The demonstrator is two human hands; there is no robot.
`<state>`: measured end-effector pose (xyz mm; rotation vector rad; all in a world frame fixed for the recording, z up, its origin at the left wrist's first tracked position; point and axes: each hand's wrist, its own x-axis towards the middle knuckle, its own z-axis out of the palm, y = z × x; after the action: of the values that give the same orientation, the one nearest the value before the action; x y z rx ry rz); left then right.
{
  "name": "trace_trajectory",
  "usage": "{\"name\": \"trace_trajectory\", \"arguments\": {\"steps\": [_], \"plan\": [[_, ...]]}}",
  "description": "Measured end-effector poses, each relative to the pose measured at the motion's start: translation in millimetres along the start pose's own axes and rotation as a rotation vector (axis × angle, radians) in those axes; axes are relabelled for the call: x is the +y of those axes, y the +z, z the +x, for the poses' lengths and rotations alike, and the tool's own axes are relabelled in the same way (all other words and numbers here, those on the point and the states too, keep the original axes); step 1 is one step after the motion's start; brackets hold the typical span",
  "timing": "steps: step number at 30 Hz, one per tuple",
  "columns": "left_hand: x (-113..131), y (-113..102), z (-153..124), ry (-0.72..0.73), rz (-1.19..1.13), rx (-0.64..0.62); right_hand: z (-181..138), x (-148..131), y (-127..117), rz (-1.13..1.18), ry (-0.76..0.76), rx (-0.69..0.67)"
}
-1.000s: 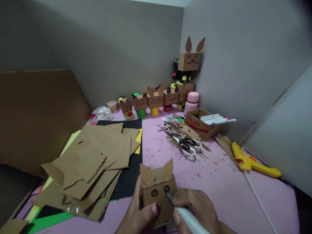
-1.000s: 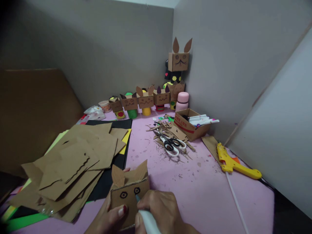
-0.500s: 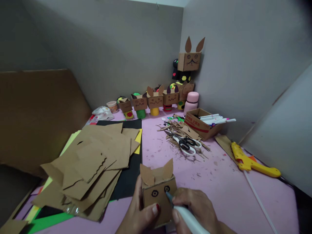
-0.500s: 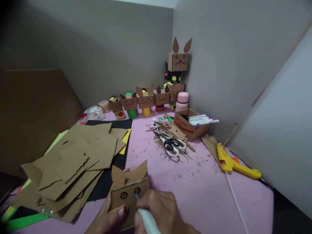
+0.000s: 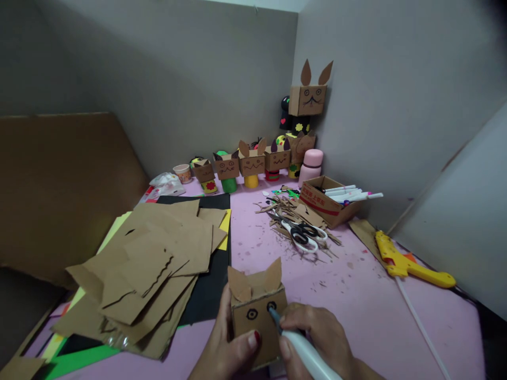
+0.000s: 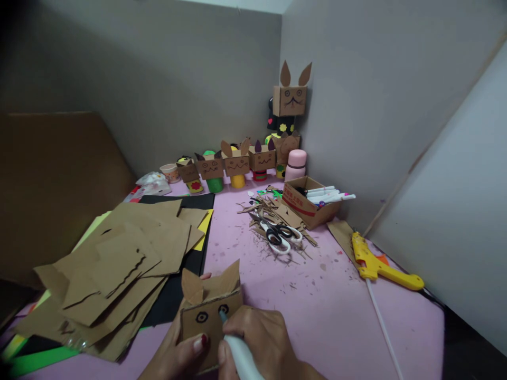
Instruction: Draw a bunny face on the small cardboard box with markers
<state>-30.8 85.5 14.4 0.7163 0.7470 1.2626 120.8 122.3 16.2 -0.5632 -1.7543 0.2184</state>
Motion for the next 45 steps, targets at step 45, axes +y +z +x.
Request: {"name": "trace_trajectory", "arguments": {"steps": [45], "plan": [[4.2,-2.4,-0.5,-0.035,-0.039,-0.020,-19.7,4.7,11.0,0.035,0.150,0.228]]}}
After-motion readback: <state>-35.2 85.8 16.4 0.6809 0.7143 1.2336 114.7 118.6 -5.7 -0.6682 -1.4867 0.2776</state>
